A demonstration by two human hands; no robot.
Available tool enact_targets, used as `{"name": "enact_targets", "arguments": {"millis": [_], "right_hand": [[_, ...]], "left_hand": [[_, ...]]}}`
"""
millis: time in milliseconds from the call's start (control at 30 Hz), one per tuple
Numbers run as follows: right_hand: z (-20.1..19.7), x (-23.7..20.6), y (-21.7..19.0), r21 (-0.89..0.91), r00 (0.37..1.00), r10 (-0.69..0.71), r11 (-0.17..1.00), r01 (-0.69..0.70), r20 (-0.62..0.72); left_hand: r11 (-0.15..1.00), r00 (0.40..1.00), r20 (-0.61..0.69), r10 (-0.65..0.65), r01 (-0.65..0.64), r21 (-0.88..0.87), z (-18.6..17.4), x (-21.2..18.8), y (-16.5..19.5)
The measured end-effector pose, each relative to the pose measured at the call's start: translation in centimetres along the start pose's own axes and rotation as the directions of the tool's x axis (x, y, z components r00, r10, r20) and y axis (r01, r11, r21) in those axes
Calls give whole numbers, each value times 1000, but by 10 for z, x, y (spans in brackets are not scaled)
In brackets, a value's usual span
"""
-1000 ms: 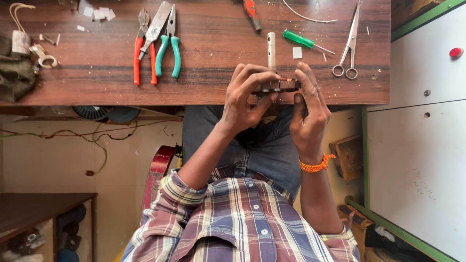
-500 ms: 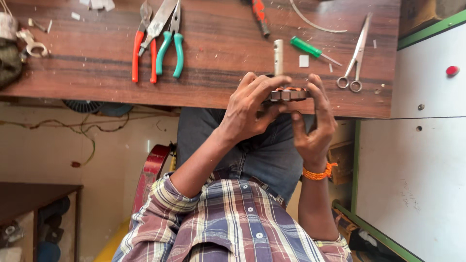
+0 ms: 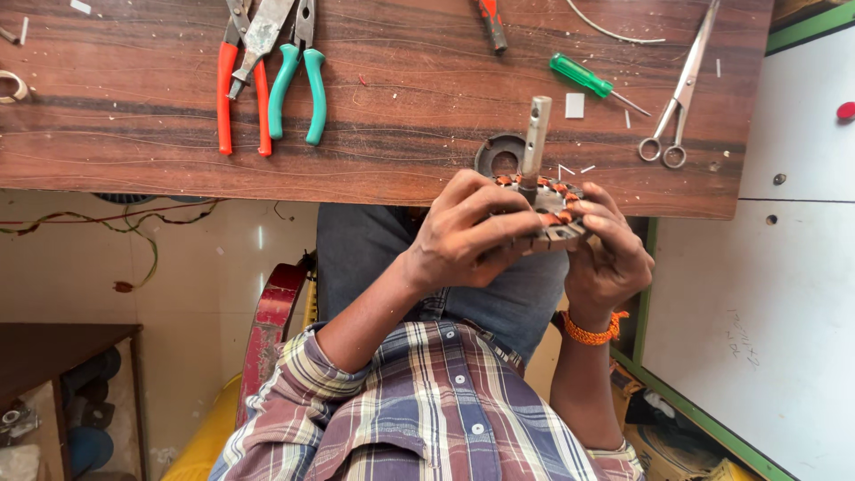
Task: The person assembles an electric motor stator at a workbench, pressing insulated copper wire coil pieces into the slots of the laminated stator core by hand. They use a green-handled screwdriver to seat and adjust the coils, trim small pieces with scissors, and fit components around the central shaft, working around the stator piece by piece.
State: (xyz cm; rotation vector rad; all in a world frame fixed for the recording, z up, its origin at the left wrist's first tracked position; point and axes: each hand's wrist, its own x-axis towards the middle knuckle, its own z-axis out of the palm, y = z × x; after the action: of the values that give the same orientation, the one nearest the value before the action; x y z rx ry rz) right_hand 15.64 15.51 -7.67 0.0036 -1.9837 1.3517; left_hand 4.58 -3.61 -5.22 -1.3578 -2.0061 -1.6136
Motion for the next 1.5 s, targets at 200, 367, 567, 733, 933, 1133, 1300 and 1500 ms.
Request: {"name": "enact_targets", "arguments": {"millis": [200, 367, 567, 733, 933, 1133, 1300, 1500], "right_hand": [[3, -8, 0, -5, 998, 42, 999, -42, -54], [30, -15, -14, 29, 976, 93, 996, -89, -197], [4, 33, -29, 56, 983, 184, 981, -184, 0], [-19, 117, 16, -321, 932, 341, 902, -290, 119], [-2, 175, 55, -604, 809, 256, 783, 148, 529], [-50, 147, 12, 275, 968, 129, 943, -188, 217], [-63, 100, -42, 355, 982, 170, 916, -189, 84], [-30, 86, -68, 228, 974, 91, 964, -139, 207]], "left_hand": [[999, 997, -65, -39, 36, -39, 5, 6, 4], [995, 994, -44, -102, 101, -18, 4, 10, 7], [984, 985, -42, -167, 163, -67, -9, 28, 5], [980, 986, 64, -153, 160, -116, -19, 39, -11], [966, 979, 56, -193, 200, -162, -21, 43, -17], [965, 970, 148, -191, 213, -152, -23, 41, -19], [954, 969, 126, -214, 235, -185, -23, 42, -20], [946, 957, 134, -256, 277, -169, -21, 46, -15]]}}
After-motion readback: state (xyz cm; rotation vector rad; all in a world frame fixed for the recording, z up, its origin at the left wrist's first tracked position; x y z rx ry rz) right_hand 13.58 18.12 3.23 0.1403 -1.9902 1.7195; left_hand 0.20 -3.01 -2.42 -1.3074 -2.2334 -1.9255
